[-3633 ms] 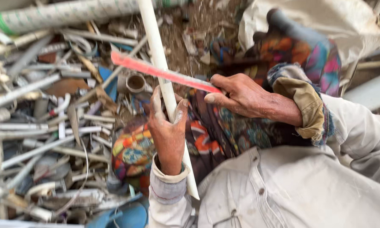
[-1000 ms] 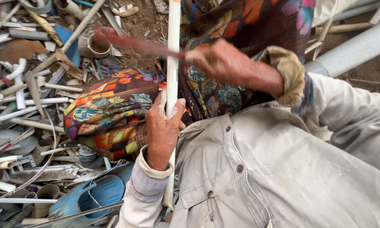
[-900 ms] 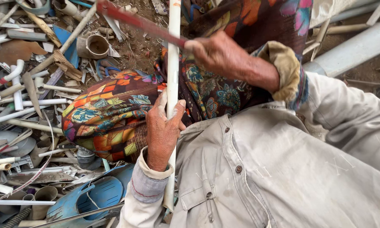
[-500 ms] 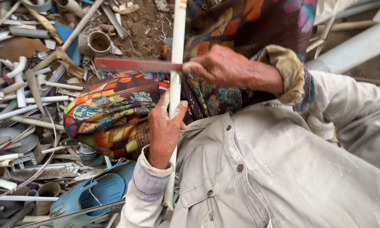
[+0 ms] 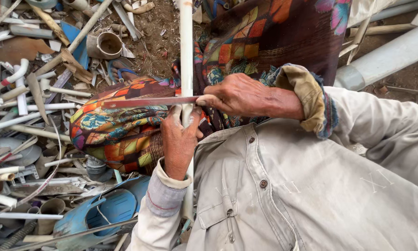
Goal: The person saws through a white plastic pipe using a handheld saw blade. They use their hands and legs to steady the pipe while sitting on the ground surrounded by a large pile of PVC and plastic scraps.
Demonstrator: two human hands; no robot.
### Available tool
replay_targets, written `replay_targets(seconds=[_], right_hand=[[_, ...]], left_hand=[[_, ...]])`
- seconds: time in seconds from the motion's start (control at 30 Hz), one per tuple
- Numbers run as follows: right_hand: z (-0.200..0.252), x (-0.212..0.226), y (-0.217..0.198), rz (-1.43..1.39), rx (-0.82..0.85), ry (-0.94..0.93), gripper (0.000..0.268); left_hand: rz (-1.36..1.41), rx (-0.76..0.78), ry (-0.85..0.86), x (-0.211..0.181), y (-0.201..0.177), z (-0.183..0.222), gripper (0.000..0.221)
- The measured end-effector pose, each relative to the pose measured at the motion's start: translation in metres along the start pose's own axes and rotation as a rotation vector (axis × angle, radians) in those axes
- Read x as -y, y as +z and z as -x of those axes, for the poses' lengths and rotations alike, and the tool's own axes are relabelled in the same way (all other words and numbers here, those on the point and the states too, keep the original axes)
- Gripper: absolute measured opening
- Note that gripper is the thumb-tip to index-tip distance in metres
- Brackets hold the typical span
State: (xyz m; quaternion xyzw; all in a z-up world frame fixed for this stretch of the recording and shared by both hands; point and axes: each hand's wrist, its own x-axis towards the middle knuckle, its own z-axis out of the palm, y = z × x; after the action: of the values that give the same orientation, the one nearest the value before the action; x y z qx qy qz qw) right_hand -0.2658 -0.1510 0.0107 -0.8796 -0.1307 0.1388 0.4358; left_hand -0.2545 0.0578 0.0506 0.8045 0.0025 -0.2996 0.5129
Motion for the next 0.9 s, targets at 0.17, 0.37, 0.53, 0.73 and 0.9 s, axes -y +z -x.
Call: replay_targets(seconds=[0.17, 0.37, 0.53, 0.73, 0.9], right_hand=[[0.008, 0.000, -0.052, -0.307, -0.252, 0.189, 0.026], [0.029, 0.009, -0.097, -0.070, -0.188, 0.053, 0.023], [0.047, 0.027, -0.103, -0.173, -0.102, 0.094, 0.030], [0.058, 0.041, -0.102, -0.436, 0.098, 0.540, 0.038], [0.052, 0.039, -0.068, -0.785, 0.343, 0.424, 0.046]], left_hand=[[-0.310, -0.008, 0.399, 0.018, -0.016, -0.008, 0.046], [-0.522, 0.313, 0.422, 0.016, -0.041, -0.029, 0.046], [-0.701, 0.390, 0.581, -0.032, -0.074, -0.021, 0.042], [-0.881, 0.660, 0.590, -0.099, -0.088, -0.012, 0.037], [-1.006, 0.756, 0.399, -0.129, -0.087, -0.031, 0.023]])
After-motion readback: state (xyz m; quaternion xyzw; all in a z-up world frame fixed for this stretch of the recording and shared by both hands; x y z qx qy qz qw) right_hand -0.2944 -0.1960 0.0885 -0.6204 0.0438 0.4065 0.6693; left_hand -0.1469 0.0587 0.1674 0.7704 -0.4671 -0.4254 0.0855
